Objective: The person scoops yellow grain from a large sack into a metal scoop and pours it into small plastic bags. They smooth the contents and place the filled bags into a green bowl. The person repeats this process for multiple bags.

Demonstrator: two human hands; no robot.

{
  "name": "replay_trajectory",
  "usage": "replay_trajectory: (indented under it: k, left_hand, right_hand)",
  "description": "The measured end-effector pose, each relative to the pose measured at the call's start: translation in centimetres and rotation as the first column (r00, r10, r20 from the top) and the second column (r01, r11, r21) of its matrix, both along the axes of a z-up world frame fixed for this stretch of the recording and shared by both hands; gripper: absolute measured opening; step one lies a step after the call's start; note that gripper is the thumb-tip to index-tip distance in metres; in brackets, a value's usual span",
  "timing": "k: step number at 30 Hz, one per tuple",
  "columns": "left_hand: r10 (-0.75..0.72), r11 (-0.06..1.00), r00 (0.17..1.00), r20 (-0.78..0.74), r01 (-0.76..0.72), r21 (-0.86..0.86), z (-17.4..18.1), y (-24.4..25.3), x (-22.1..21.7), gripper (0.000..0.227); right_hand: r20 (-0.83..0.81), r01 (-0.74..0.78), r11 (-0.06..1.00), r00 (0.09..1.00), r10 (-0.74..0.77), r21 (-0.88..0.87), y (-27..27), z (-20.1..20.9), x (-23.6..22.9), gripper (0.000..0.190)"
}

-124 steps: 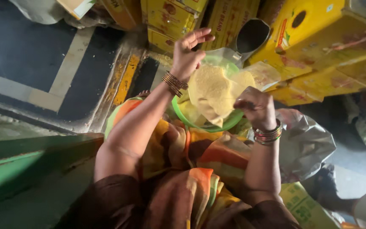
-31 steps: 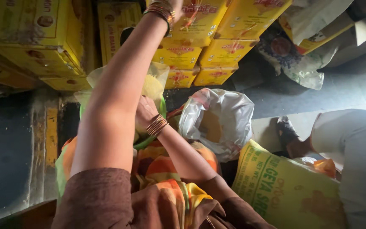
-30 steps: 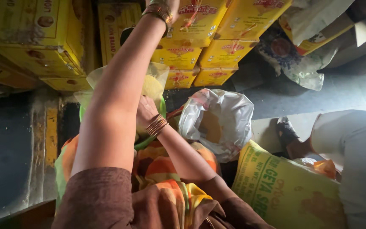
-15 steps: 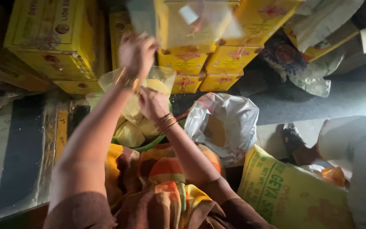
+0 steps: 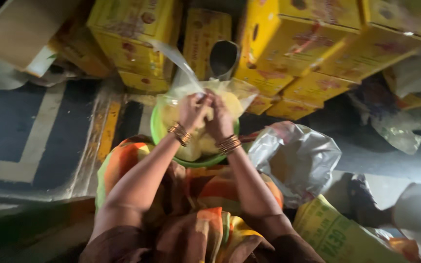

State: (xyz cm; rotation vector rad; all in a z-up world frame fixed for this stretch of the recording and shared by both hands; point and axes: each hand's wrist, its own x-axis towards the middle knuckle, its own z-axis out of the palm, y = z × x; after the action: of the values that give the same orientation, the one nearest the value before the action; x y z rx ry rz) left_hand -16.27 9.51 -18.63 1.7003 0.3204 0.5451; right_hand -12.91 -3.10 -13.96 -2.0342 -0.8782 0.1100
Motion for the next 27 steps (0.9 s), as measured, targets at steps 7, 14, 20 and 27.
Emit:
replay_trajectory:
  k: [7,14,20,27]
  left_hand:
    - [-0.048,0.827,0.989,0.139,-0.039,0.561,4.1,0.7,-3.7,0.043]
    - [0.447,0.635,0.864,0.232,-0.489,0.598,6.6,9.5,-5.8,0.076]
    - [0.002,1.000,0.908,-0.419,-0.005,-0.006,3.5,12.6,-7.2,0.080]
    - [-0.254,0.926,0.906,-0.338,0.127,-0.356,0.0,9.7,-6.1,0.087]
  right_hand:
    - [-0.116,0.070,0.930,0.993,-0.030,0.362,-1.1,0.1,4.0,0.026]
    - [-0.561,0.170,0.750,0.770,0.304,0.640,-3.5,-0.7,5.8,0.016]
    - [-0.539,0.170,0.760,0.800,0.265,0.627,-4.0,-1.9,6.9,0.012]
    - [-0.747,0.471,0.652,0.622,0.233,0.595,-1.5,-1.6,6.2,0.014]
